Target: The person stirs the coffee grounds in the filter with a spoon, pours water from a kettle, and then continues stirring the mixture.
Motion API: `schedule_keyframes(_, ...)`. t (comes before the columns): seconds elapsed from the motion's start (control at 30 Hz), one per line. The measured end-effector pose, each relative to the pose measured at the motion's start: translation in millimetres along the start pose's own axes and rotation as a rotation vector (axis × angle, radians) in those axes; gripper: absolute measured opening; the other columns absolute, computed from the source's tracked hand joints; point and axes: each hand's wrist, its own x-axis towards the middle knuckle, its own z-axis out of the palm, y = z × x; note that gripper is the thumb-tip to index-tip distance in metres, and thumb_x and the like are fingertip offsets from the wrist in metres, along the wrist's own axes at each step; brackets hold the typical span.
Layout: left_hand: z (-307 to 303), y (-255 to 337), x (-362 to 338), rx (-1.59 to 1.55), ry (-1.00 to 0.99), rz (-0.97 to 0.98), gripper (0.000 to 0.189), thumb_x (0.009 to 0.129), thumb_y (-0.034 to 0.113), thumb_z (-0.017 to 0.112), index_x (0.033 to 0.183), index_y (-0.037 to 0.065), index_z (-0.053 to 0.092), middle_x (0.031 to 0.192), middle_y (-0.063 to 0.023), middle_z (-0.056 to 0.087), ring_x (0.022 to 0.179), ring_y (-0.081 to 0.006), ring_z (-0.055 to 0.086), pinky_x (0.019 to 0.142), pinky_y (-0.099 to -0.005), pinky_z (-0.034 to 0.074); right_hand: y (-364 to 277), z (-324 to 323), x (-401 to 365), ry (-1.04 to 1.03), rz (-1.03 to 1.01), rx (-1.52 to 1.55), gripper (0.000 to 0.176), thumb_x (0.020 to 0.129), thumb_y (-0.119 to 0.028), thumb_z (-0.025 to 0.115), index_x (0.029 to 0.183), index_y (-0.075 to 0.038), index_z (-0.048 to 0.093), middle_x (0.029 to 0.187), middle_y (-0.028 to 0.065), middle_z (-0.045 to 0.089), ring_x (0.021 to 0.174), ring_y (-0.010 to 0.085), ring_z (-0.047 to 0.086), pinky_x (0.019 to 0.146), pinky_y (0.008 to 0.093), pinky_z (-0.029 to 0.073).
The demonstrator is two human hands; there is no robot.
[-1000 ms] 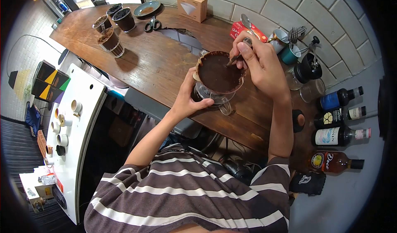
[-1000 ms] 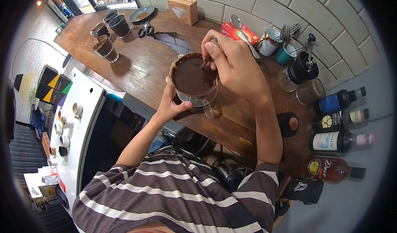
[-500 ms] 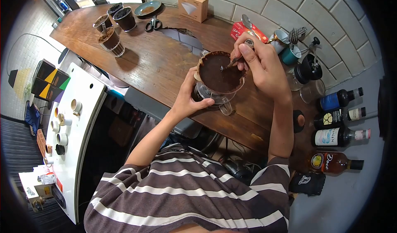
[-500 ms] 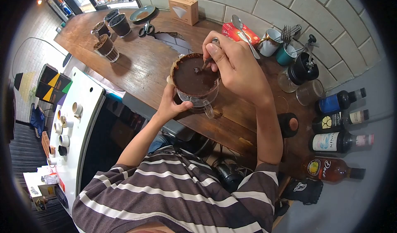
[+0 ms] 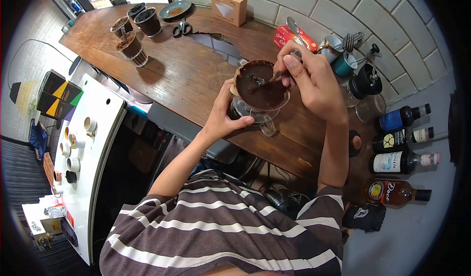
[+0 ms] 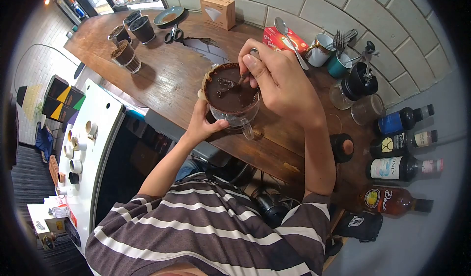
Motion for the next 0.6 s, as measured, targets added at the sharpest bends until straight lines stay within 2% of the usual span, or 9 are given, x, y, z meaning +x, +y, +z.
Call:
schedule_keyframes(0.47, -0.5, -0.7, -1.1, 0.018, -0.002, -0.006, 0.087, 0.070, 0.034, 0.083, 0.137, -0.001, 0.039, 0.133, -0.0121, 0.042, 0.127, -0.0245, 0.044, 0.108, -0.0369, 0.035, -5.3, -2.7, -3.3, -0.021, 0.002, 0.002, 0.021, 0.101, -0.010, 0.044, 0.085, 0.001, 0.052, 0.065, 0.0075, 0.055, 0.058, 0.0148, 0.055, 0.057, 0.0287, 0.044)
schedule_keyframes(0.53, -1.0, -2.6, -1.0, 0.023, -0.005, -0.002, 0.087, 0.070, 0.034, 0.083, 0.137, -0.001, 0.039, 0.133, -0.0120, 0.042, 0.127, -0.0245, 0.044, 0.108, -0.0369, 0.035, -5.8, -5.4, -3.9, -0.071, 0.031, -0.005, 0.025, 0.104, -0.017, 0.042, 0.087, 0.000, 0.051, 0.074, 0.0053, 0.058, 0.065, 0.0096, 0.052, 0.060, 0.0242, 0.043)
schedule_keyframes(0.6, -1.3, -2.8, -0.8, 0.029, -0.007, 0.002, 0.087, 0.070, 0.034, 0.083, 0.137, -0.001, 0.039, 0.133, -0.0120, 0.042, 0.127, -0.0244, 0.044, 0.107, -0.0369, 0.035, -6.2, -5.7, -4.0, -0.062, 0.029, 0.004, 0.025, 0.104, -0.017, 0.042, 0.087, -0.001, 0.051, 0.075, 0.0053, 0.058, 0.065, 0.0094, 0.052, 0.060, 0.0240, 0.043)
